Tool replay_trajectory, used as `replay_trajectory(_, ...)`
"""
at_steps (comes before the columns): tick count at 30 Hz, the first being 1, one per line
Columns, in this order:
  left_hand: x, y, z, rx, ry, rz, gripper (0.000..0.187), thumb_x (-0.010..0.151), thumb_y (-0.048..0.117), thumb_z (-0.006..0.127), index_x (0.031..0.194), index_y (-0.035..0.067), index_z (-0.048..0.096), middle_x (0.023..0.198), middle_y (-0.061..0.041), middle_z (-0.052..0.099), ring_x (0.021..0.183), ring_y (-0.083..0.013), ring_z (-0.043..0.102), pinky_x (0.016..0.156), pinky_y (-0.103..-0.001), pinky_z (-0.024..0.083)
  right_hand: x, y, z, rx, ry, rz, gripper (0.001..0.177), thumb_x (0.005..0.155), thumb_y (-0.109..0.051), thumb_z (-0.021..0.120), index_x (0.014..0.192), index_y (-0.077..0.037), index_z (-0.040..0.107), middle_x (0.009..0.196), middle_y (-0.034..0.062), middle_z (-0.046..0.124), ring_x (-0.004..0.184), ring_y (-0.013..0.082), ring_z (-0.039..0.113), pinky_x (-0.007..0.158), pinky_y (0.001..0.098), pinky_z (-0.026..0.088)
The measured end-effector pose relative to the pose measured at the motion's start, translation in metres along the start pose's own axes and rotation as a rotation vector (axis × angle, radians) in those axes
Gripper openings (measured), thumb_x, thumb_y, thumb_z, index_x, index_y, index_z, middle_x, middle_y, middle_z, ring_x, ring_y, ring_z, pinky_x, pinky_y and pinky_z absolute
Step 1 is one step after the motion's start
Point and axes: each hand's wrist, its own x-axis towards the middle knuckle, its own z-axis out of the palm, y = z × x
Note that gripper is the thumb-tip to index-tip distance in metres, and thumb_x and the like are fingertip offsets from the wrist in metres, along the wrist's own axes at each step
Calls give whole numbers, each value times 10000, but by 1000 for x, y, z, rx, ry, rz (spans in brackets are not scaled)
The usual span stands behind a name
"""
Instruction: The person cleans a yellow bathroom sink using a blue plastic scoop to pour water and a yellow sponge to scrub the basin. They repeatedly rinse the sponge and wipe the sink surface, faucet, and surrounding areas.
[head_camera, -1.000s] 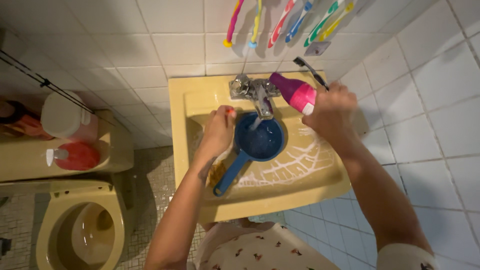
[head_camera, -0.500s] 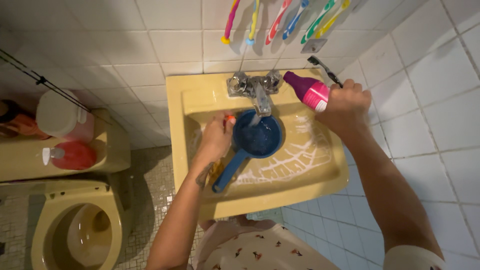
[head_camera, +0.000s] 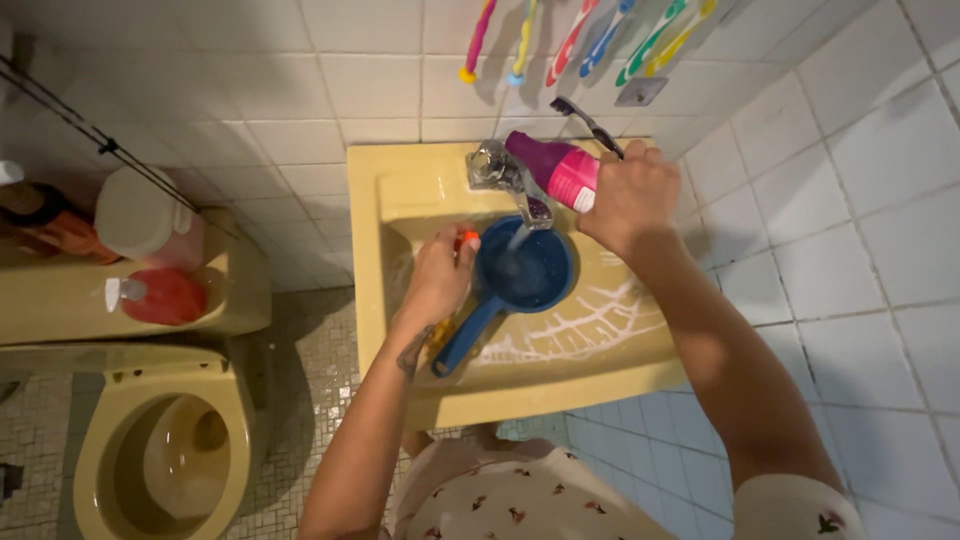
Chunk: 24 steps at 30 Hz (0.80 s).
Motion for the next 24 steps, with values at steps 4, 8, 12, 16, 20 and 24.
replay_trajectory(4, 2, 6, -6, -40, -5, -52, 324, 993, 200, 624, 1268, 32, 651, 1081, -200, 741, 910, -299, 722, 824, -387, 556, -8, 11, 0, 193, 104, 26, 711, 513, -456, 921, 1074, -60, 738, 1055, 178, 652, 1014, 368, 646, 827, 478, 519)
replay_trajectory(8, 12, 25, -12, -345, 8, 137, 373, 964, 178, 663, 1309, 43, 627, 1130, -123, 732, 864, -196, 692, 782, -329, 583, -30, 26, 10, 580, 27, 72, 592, 645, -426, 914, 1090, -78, 736, 931, 146, 707, 840, 323, 703, 783, 445, 567)
replay_trajectory(12, 22, 67, -16, -410, 1, 306, 356, 991, 153, 685, 1338, 80, 651, 1179, -68, 733, 957, -145, 695, 834, -303, 580, -75, 25, 21, 949, 255, -126, 633, 608, -338, 941, 1103, -39, 684, 939, 113, 704, 756, 294, 702, 680, 420, 577)
replay_trajectory(16, 21, 105, -37, -371, -88, 450, 340, 994, 111, 668, 1331, 80, 649, 1200, -88, 714, 986, -160, 703, 863, -306, 579, -109, 9, 9, 946, 259, -167, 626, 647, -319, 935, 1164, -57, 700, 988, 135, 709, 883, 295, 713, 797, 426, 571)
replay_trajectory(20, 8, 131, -70, -112, -239, 489, 352, 972, 97, 663, 1324, 97, 681, 1120, -110, 729, 932, -183, 702, 849, -314, 567, -120, 0, 7, 833, 294, -26, 705, 600, -360, 938, 1196, -77, 691, 1030, 159, 669, 921, 349, 676, 757, 450, 545)
replay_trajectory(24, -11, 161, -87, 68, -176, 312, 283, 907, 215, 721, 1125, 37, 751, 927, -139, 733, 786, -207, 695, 744, -328, 554, -121, -6, 16, 628, 578, -126, 717, 610, -378, 934, 1231, -109, 696, 1028, 164, 619, 918, 378, 633, 771, 485, 520)
